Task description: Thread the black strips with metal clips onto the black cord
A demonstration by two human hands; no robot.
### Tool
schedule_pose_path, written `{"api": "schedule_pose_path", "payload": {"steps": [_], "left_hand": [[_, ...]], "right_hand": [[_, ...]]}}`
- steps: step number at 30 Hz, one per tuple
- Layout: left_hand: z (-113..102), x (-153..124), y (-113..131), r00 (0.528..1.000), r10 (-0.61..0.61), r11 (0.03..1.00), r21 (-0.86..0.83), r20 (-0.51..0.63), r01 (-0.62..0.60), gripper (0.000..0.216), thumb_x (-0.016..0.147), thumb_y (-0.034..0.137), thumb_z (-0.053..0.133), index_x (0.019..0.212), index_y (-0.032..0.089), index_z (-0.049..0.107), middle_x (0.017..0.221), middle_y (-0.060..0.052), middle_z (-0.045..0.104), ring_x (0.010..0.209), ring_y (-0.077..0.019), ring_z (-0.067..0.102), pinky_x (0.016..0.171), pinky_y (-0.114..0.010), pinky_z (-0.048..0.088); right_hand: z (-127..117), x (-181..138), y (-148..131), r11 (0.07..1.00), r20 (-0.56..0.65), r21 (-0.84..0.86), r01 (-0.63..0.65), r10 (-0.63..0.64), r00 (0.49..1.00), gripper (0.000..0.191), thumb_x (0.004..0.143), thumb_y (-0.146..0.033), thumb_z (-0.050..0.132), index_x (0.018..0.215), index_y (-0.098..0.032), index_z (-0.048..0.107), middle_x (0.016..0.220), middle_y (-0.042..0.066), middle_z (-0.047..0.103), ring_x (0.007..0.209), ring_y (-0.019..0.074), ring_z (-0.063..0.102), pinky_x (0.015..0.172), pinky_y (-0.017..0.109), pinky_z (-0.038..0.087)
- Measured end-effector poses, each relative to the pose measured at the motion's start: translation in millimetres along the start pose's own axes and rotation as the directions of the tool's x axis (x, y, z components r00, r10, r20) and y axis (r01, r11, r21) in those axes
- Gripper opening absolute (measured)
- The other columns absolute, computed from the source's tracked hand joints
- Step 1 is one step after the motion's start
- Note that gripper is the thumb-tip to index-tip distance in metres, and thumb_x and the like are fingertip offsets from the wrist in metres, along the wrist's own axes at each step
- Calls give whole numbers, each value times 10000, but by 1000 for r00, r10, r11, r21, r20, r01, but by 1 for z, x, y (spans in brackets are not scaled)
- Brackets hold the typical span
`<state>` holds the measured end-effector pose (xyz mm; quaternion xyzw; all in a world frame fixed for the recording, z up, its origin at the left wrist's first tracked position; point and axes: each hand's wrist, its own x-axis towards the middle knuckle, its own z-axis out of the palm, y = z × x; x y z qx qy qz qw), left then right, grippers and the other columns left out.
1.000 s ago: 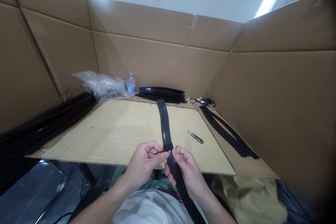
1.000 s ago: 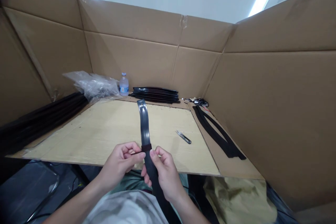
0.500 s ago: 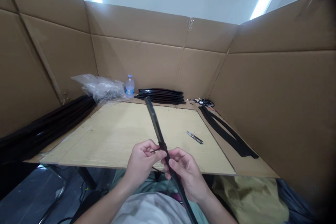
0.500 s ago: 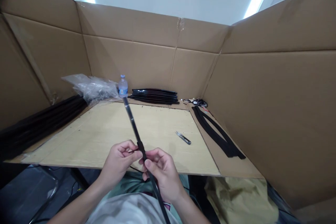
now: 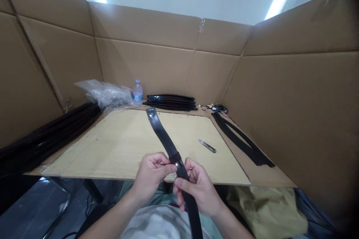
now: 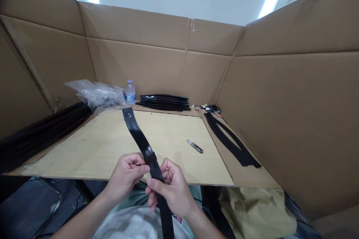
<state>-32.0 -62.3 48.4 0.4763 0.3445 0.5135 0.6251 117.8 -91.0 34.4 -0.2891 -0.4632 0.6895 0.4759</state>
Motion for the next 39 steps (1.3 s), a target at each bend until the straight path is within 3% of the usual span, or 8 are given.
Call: {"api": "schedule_pose_path", "payload": {"steps": [5, 13, 18, 21, 24, 27, 33, 39], "left_hand": [[0, 1, -3, 999, 21, 999, 25, -50, -20, 369, 623, 319, 787, 576, 145, 464, 436, 86, 356, 390, -17, 223, 383, -165, 136], [-5, 1, 0, 997, 72, 995, 76, -39, -69, 329, 689, 356, 733, 645, 154, 477, 464, 94, 306, 412, -24, 182, 410, -181, 110], [0, -6, 10, 992, 121, 975, 191, -45, -110, 387, 531, 269, 829, 649, 157, 478, 477, 111, 237, 439, -27, 203, 429, -169, 158], [4, -10, 11, 995, 81, 981, 179, -61, -69, 384, 515, 268, 832, 613, 157, 478, 464, 94, 324, 421, -37, 297, 411, -169, 226], [6, -12, 11, 999, 31, 992, 125, -33, -27, 361, 548, 309, 815, 599, 152, 494, 479, 57, 437, 427, -66, 411, 410, -182, 315], [7, -14, 13, 1000, 23, 995, 96, -19, -22, 363, 540, 310, 821, 595, 145, 502, 497, 37, 505, 447, -85, 482, 419, -185, 368], [10, -17, 16, 1000, 6, 999, 46, -7, -5, 354, 573, 273, 804, 582, 147, 473, 477, 31, 552, 387, -77, 486, 388, -178, 378], [9, -14, 15, 999, 18, 999, 42, -41, -16, 361, 599, 258, 788, 573, 156, 443, 474, 38, 541, 395, -79, 489, 401, -181, 371]], "right_hand": [[3, -1, -2, 996, -40, -1, 86, -86, 995, 354, 813, -353, 649, 801, -220, 321, 628, 3, 659, 377, 62, 487, 350, 138, 308], [-5, 3, 0, 981, -35, 5, 195, -195, 980, 231, 838, -346, 622, 821, -175, 468, 776, 54, 646, 558, 88, 513, 508, 215, 357], [-9, 3, 2, 967, -31, -94, 236, -239, 970, 235, 773, -239, 704, 941, -176, 552, 763, 8, 585, 620, 93, 514, 536, 216, 427], [-3, 3, -1, 971, -2, -132, 197, -199, 980, 391, 685, -194, 771, 1024, -170, 578, 841, 31, 598, 688, 124, 540, 511, 222, 492], [0, 4, -3, 982, 33, -120, 148, -145, 989, 277, 658, -197, 783, 868, -136, 612, 838, 35, 598, 627, 111, 538, 466, 237, 530], [0, 2, -4, 989, 37, -82, 125, -122, 992, 265, 642, -198, 791, 748, -141, 555, 785, 10, 583, 582, 101, 540, 439, 249, 548], [3, -7, -2, 999, 45, -51, 9, -7, 999, 432, 681, -256, 774, 752, -210, 351, 657, -29, 608, 552, 159, 645, 457, 292, 559], [6, -6, 0, 989, -21, -122, 88, -92, 996, 399, 783, -345, 687, 747, -213, 313, 646, 13, 653, 409, 72, 533, 360, 152, 381]]}}
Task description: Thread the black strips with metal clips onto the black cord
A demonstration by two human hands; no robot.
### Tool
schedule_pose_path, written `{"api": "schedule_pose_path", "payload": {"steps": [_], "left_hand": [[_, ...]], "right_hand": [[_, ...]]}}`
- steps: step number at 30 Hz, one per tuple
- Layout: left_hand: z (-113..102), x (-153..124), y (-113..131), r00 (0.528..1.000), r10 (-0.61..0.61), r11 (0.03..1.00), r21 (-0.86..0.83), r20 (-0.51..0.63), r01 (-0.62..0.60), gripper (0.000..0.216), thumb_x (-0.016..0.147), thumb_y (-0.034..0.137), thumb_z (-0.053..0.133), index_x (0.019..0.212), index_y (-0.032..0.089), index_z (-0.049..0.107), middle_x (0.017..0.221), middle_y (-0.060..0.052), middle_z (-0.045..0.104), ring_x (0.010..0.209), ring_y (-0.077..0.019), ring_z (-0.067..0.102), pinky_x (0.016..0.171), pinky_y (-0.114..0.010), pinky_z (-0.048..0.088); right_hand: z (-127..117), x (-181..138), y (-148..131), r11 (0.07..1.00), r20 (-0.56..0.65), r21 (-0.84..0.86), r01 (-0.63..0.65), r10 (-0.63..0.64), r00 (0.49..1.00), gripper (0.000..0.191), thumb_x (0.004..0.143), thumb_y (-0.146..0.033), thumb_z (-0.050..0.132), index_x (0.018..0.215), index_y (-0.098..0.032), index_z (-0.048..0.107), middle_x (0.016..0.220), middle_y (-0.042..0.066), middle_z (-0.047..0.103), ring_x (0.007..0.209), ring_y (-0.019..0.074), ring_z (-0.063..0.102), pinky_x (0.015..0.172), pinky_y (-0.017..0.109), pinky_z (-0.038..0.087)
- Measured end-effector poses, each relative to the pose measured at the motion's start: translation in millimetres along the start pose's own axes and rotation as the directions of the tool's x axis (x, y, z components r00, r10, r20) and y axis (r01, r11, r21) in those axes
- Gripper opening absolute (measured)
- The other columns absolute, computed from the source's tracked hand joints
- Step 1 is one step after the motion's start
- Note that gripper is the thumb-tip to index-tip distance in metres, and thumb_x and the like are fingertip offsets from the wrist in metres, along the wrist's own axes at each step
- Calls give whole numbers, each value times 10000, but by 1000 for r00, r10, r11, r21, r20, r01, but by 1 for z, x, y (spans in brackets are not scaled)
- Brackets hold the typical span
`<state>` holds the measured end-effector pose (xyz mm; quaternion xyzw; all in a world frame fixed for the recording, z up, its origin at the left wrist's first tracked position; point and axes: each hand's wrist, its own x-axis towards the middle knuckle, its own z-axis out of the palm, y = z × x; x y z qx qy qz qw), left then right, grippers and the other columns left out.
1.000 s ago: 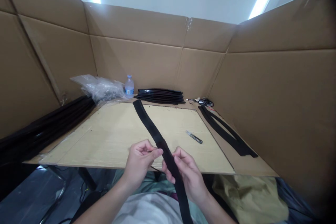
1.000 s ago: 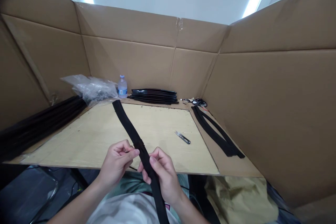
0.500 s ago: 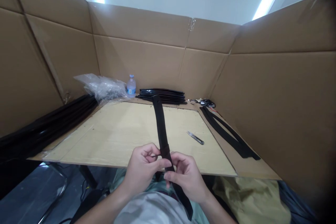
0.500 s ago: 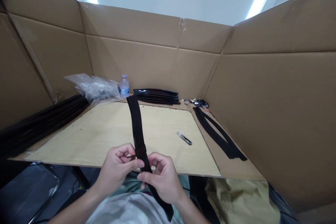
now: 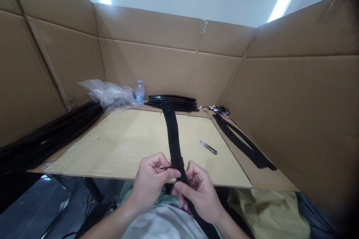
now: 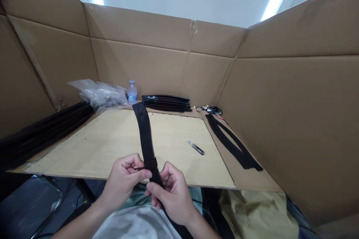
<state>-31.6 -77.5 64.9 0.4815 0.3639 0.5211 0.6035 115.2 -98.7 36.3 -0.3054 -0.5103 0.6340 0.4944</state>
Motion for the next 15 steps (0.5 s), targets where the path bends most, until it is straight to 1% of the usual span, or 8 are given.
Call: {"api": "schedule_pose_path", "payload": {"steps": [2, 4, 7, 8, 10, 11, 13, 15], "left_hand": [[-3, 3, -2, 997, 46, 999, 23, -60, -44, 371, 607, 260, 785, 569, 158, 431, 455, 56, 505, 391, -64, 461, 400, -168, 339], [-5, 7, -4, 989, 91, 995, 51, -113, -86, 373, 616, 270, 781, 564, 154, 431, 450, 66, 481, 392, -46, 425, 400, -157, 306], [-9, 11, -7, 987, 119, 991, 77, -113, -110, 346, 621, 289, 777, 575, 146, 466, 478, 52, 501, 425, -54, 442, 421, -162, 319], [-9, 12, -7, 989, 116, 991, 80, -97, -108, 338, 601, 286, 788, 586, 144, 482, 496, 46, 516, 443, -64, 463, 431, -167, 332], [-9, 13, -8, 993, 100, 993, 74, -64, -95, 348, 534, 265, 821, 612, 142, 505, 536, 35, 545, 481, -84, 501, 443, -174, 354], [-9, 13, -8, 995, 90, 994, 70, -52, -86, 361, 504, 252, 833, 623, 142, 511, 557, 29, 559, 497, -91, 515, 447, -176, 363], [-8, 13, -9, 996, 76, 995, 62, -38, -73, 369, 483, 234, 840, 629, 140, 513, 584, 20, 580, 514, -97, 531, 455, -178, 376], [-7, 12, -9, 997, 68, 997, 41, -26, -67, 355, 511, 228, 829, 615, 140, 501, 584, 16, 589, 512, -94, 538, 463, -179, 389]], "right_hand": [[-1, 2, 0, 998, 5, 18, 61, -61, 998, 318, 851, -372, 603, 749, -192, 361, 699, 36, 653, 476, 66, 536, 423, 168, 391], [-2, 4, 0, 995, 4, 42, 90, -90, 996, 278, 886, -377, 553, 761, -174, 410, 747, 47, 645, 535, 68, 538, 486, 192, 405], [-3, 7, 2, 994, -18, 60, 95, -94, 995, 219, 860, -357, 598, 878, -166, 492, 786, 40, 618, 560, 69, 516, 493, 200, 401], [-3, 8, 3, 994, -25, 59, 93, -92, 995, 242, 839, -347, 627, 959, -170, 511, 812, 40, 607, 574, 74, 514, 488, 201, 408], [-3, 9, 3, 995, -35, 48, 86, -84, 996, 383, 797, -324, 678, 1113, -187, 510, 856, 38, 583, 608, 87, 522, 483, 207, 437], [-3, 9, 3, 996, -35, 33, 80, -79, 996, 419, 782, -315, 694, 1139, -188, 514, 868, 37, 575, 615, 89, 526, 484, 210, 452], [-3, 10, 2, 998, -25, -12, 69, -69, 997, 358, 772, -310, 701, 1072, -169, 564, 858, 35, 574, 603, 86, 536, 482, 210, 472], [-3, 10, 0, 997, -25, -46, 66, -67, 997, 261, 761, -316, 708, 921, -148, 589, 820, 24, 573, 563, 78, 541, 460, 202, 478]]}}
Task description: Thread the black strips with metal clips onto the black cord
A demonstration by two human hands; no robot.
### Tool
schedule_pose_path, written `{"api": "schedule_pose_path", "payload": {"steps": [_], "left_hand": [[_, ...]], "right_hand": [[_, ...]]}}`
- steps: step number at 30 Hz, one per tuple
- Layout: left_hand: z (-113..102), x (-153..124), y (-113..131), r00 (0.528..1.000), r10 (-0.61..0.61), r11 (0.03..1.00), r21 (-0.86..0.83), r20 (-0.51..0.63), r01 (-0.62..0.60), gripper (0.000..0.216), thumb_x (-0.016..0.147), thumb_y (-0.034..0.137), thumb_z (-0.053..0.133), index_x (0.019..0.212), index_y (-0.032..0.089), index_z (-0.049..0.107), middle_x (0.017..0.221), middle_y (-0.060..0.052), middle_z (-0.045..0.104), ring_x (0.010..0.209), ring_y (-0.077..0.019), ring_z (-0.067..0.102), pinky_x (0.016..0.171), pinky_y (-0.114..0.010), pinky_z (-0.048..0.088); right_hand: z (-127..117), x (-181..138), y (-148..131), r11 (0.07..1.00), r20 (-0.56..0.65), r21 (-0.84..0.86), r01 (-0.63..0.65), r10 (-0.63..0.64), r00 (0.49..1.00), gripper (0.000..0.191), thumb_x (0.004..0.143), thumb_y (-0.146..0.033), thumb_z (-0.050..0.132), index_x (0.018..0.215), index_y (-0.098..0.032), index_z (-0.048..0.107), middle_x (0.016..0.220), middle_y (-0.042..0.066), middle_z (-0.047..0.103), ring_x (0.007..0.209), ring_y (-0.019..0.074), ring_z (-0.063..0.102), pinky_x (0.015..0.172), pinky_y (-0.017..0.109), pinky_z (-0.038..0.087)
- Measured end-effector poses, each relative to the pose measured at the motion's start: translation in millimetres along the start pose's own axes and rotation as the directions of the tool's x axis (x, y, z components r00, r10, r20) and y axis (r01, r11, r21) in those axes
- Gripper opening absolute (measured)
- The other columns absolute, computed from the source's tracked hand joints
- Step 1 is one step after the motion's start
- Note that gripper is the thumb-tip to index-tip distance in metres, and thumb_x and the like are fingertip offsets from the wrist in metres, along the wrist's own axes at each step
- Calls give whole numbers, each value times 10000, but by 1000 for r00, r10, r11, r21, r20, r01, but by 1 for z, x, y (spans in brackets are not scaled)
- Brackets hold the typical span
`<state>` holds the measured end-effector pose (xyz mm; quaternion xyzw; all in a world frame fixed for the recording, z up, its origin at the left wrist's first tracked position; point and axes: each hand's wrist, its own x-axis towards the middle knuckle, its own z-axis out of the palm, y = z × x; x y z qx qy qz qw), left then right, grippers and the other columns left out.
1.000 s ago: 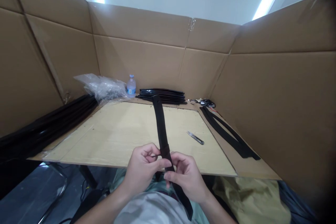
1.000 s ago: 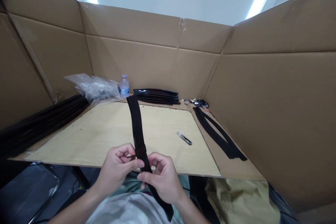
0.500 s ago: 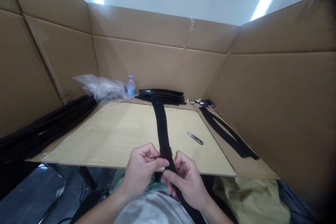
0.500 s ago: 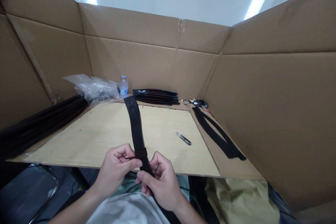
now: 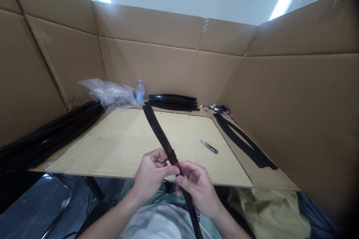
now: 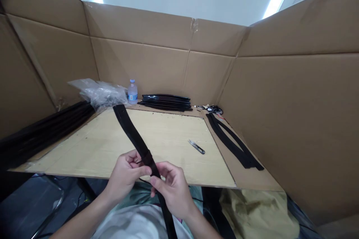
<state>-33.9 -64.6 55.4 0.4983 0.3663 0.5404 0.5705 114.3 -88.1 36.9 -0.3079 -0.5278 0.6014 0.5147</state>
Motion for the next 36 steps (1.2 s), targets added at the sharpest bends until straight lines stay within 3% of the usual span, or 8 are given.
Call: {"api": "schedule_pose_path", "payload": {"steps": [7, 12, 17, 21, 24, 27, 33, 36], "left_hand": [[6, -7, 3, 999, -42, 997, -63, 31, 44, 335, 632, 237, 771, 601, 166, 445, 478, 23, 586, 387, -129, 559, 403, -212, 417], [6, -7, 4, 999, -13, 996, -89, 31, 16, 312, 661, 237, 750, 593, 165, 454, 521, -22, 629, 479, -178, 620, 473, -263, 475], [-3, 0, 4, 996, -56, 998, 39, 67, 53, 392, 452, 181, 854, 627, 153, 504, 434, 73, 492, 403, -91, 491, 427, -197, 393], [-4, 0, 3, 1000, -18, 994, 111, 21, 16, 389, 388, 160, 864, 606, 141, 543, 409, 107, 370, 402, -59, 418, 389, -166, 301], [0, -5, 6, 998, -39, 997, 73, 55, 35, 325, 465, 188, 842, 583, 144, 542, 421, 90, 414, 399, -66, 438, 392, -177, 338], [4, -10, 9, 992, -80, 997, 0, 101, 80, 298, 535, 210, 816, 582, 150, 528, 457, 59, 518, 382, -87, 488, 389, -199, 395], [5, -15, 12, 968, -115, 983, -115, 222, 143, 277, 637, 223, 756, 631, 168, 484, 516, -15, 636, 427, -202, 617, 411, -283, 479], [5, -15, 10, 972, -105, 983, -124, 210, 133, 274, 641, 200, 751, 622, 163, 480, 509, -24, 640, 423, -198, 615, 410, -272, 467]], "right_hand": [[3, -5, 0, 997, -22, 71, -26, 27, 999, 337, 767, -301, 709, 785, -199, 388, 637, -26, 595, 475, 87, 555, 432, 189, 437], [-2, -6, 5, 991, -30, 118, 57, -54, 998, 230, 894, -336, 548, 776, -182, 424, 742, 23, 617, 556, 82, 549, 518, 210, 408], [-9, -2, 6, 990, -12, 82, 115, -114, 993, 160, 845, -307, 621, 884, -176, 539, 834, 31, 586, 660, 98, 532, 586, 231, 424], [-9, 1, 2, 997, 10, -17, 73, -72, 997, 363, 772, -295, 705, 1088, -172, 575, 910, 67, 604, 791, 146, 548, 630, 247, 465], [-5, 1, 0, 999, 38, -21, 35, -34, 999, 271, 708, -275, 758, 912, -159, 622, 809, 30, 588, 687, 123, 537, 576, 239, 485], [-2, -1, -2, 998, 55, 60, -9, 6, 998, 258, 681, -265, 771, 750, -177, 538, 757, -13, 552, 554, 93, 516, 463, 237, 494], [2, -9, -1, 994, 39, 87, -62, 58, 998, 384, 722, -250, 743, 735, -212, 361, 671, -45, 570, 479, 102, 579, 432, 234, 497], [3, -12, 0, 995, 15, 56, -79, 78, 997, 408, 751, -276, 723, 744, -219, 319, 620, -35, 605, 418, 92, 558, 381, 184, 426]]}}
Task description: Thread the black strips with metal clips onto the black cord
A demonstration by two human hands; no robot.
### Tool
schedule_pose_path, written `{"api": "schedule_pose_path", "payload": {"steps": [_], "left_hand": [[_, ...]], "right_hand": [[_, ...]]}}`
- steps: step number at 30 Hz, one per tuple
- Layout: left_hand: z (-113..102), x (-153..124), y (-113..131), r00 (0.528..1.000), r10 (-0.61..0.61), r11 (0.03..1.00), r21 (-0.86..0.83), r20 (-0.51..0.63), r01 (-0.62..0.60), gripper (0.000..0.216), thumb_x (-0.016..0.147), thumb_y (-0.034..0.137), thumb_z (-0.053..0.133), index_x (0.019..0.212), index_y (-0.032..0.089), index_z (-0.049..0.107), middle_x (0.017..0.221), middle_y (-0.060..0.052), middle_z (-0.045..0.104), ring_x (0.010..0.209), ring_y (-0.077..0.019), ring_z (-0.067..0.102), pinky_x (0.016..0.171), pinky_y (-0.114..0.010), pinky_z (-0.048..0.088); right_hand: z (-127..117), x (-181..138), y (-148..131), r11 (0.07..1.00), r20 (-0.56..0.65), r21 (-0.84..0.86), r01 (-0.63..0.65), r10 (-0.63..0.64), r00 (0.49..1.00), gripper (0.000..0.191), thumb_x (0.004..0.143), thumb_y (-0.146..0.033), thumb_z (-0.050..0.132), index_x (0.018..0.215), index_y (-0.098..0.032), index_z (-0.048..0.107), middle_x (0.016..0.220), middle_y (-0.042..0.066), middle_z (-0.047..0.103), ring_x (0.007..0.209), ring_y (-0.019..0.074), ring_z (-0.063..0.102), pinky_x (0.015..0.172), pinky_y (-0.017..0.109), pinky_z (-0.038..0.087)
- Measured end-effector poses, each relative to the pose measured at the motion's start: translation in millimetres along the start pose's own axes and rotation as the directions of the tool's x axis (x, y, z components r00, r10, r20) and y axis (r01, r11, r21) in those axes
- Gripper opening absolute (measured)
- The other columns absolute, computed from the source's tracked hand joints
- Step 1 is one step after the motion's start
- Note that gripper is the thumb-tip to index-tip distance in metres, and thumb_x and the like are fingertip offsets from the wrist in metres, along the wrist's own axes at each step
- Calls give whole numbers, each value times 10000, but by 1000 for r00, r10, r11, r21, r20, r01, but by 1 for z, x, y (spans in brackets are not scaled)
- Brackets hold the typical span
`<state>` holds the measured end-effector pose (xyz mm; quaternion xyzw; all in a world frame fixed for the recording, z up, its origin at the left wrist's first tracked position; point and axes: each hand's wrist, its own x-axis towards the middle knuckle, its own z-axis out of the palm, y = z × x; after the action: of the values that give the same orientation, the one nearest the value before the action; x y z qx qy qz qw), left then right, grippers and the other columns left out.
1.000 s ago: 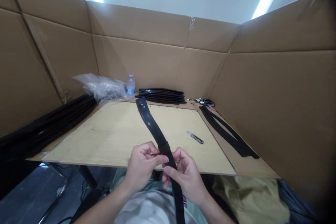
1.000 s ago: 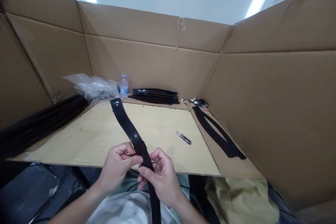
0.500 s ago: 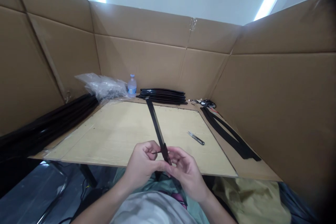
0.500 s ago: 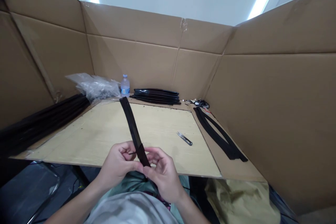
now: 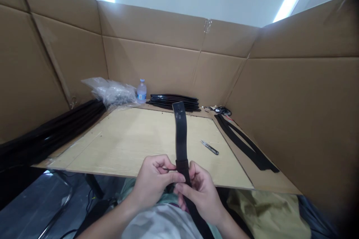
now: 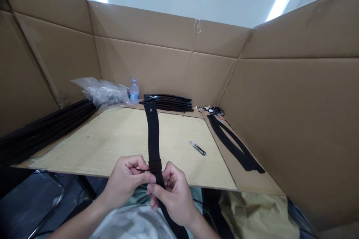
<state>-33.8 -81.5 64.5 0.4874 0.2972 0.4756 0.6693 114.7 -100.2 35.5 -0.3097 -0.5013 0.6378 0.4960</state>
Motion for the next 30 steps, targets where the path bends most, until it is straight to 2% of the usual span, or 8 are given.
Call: {"api": "schedule_pose_path", "payload": {"steps": [3, 9, 11, 14, 17, 20, 25, 30], "left_hand": [[-2, 1, -1, 999, 30, 999, 17, -30, -30, 273, 637, 189, 755, 607, 154, 485, 517, -28, 641, 439, -177, 611, 433, -256, 462], [-8, 8, 1, 982, 114, 989, 111, -148, -98, 278, 630, 233, 765, 577, 145, 508, 551, -30, 644, 514, -168, 623, 503, -253, 480], [-8, 10, 2, 977, 117, 981, 175, -180, -85, 275, 578, 226, 797, 572, 136, 537, 534, -10, 620, 520, -153, 610, 488, -225, 463], [-5, 10, 4, 983, 114, 974, 211, -144, -82, 279, 496, 206, 836, 643, 128, 612, 555, 7, 608, 531, -143, 593, 456, -207, 452], [-1, 8, 4, 994, 85, 990, 122, -74, -75, 265, 537, 237, 819, 697, 129, 637, 646, -18, 651, 545, -159, 608, 474, -249, 496], [2, 5, 3, 998, 31, 999, 45, -49, -29, 254, 583, 251, 797, 644, 136, 579, 614, -30, 659, 501, -180, 619, 459, -283, 507], [4, 3, -1, 999, 22, 999, -40, -40, -23, 317, 634, 244, 764, 589, 171, 458, 462, -6, 596, 401, -225, 608, 395, -307, 479], [5, 4, 0, 989, 80, 997, 5, -126, -80, 321, 631, 229, 766, 565, 163, 459, 507, -39, 638, 441, -212, 625, 441, -299, 494]], "right_hand": [[0, 0, 1, 1000, 0, -8, 24, -24, 1000, 376, 795, -316, 679, 752, -215, 320, 653, 4, 644, 426, 75, 526, 378, 163, 380], [-6, 5, 0, 995, 3, 55, 89, -89, 996, 245, 862, -371, 588, 792, -177, 456, 784, 49, 635, 608, 100, 550, 547, 229, 430], [-6, 6, -3, 995, -11, 30, 100, -100, 995, 213, 842, -357, 619, 878, -174, 517, 812, 44, 617, 620, 99, 533, 537, 224, 429], [-3, 6, -9, 996, -35, -44, 79, -80, 996, 343, 790, -338, 683, 1065, -182, 551, 906, 57, 606, 668, 111, 537, 523, 215, 449], [1, 6, -12, 993, -24, -101, 58, -61, 998, 267, 761, -329, 711, 924, -149, 601, 834, 41, 605, 600, 95, 530, 486, 205, 455], [2, 5, -10, 999, -20, -35, 33, -34, 999, 276, 742, -329, 725, 755, -168, 502, 703, -4, 584, 491, 86, 526, 430, 216, 462], [2, 1, 0, 999, -54, 15, 36, -35, 998, 349, 790, -318, 687, 753, -205, 359, 670, 16, 641, 470, 87, 543, 433, 191, 415], [0, 0, 2, 992, -54, 56, 116, -113, 992, 273, 876, -391, 560, 767, -188, 413, 721, 36, 626, 553, 93, 537, 508, 210, 398]]}}
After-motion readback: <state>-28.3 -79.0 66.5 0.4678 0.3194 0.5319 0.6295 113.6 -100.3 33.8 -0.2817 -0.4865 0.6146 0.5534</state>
